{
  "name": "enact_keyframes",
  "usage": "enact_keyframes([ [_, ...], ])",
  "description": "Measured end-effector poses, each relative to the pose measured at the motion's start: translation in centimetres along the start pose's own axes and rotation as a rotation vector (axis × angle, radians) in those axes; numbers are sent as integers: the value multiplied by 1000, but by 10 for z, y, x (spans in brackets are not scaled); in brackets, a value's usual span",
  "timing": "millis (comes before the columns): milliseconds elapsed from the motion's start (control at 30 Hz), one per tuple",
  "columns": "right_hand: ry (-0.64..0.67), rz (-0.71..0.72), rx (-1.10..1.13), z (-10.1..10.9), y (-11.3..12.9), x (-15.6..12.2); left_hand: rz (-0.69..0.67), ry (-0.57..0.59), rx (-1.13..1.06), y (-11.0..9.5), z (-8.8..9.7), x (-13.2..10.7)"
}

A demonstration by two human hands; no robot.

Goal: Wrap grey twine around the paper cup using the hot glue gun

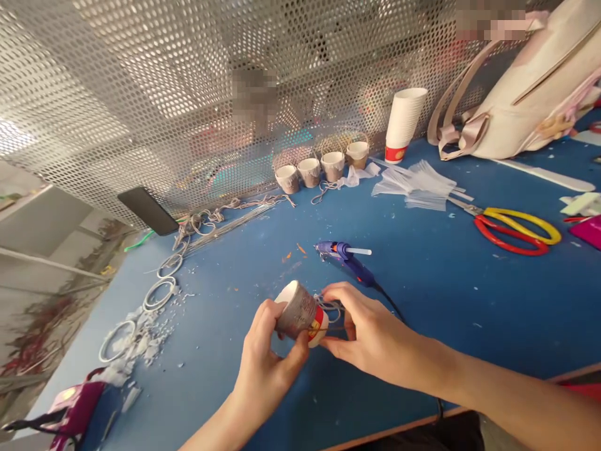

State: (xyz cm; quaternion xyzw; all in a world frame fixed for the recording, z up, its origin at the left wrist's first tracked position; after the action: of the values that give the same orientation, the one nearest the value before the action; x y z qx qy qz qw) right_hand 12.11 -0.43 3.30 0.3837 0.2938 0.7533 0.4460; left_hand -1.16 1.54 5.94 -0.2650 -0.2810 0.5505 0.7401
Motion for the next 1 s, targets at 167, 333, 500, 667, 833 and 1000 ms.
enact_keyframes([
  [167,-49,274,-254,13,29,0,81,110,-64,4,-11,2],
  [333,-78,314,-261,15,33,1,179,222,-155,10,-21,1],
  [500,-140,278,-213,16,28,2,242,261,-204,15,-24,0],
  [667,-139,180,-125,15,18,2,229,241,-242,13,-22,1],
  [833,-115,111,-84,13,11,1,219,241,-245,16,-23,-1],
  [1000,-121,84,-62,14,8,1,191,226,-243,15,-21,0],
])
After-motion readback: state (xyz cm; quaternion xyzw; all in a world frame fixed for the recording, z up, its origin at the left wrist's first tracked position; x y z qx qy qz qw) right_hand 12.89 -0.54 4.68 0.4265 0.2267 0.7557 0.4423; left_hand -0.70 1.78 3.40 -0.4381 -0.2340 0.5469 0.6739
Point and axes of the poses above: each hand's wrist, its own x-axis towards the middle knuckle, its own z-axis out of the back of the hand, y = z × x, the point moved 10 cm from there along x, towards the middle knuckle, and after that the axes turned 12 degrees about z, right-handed, at the moved point
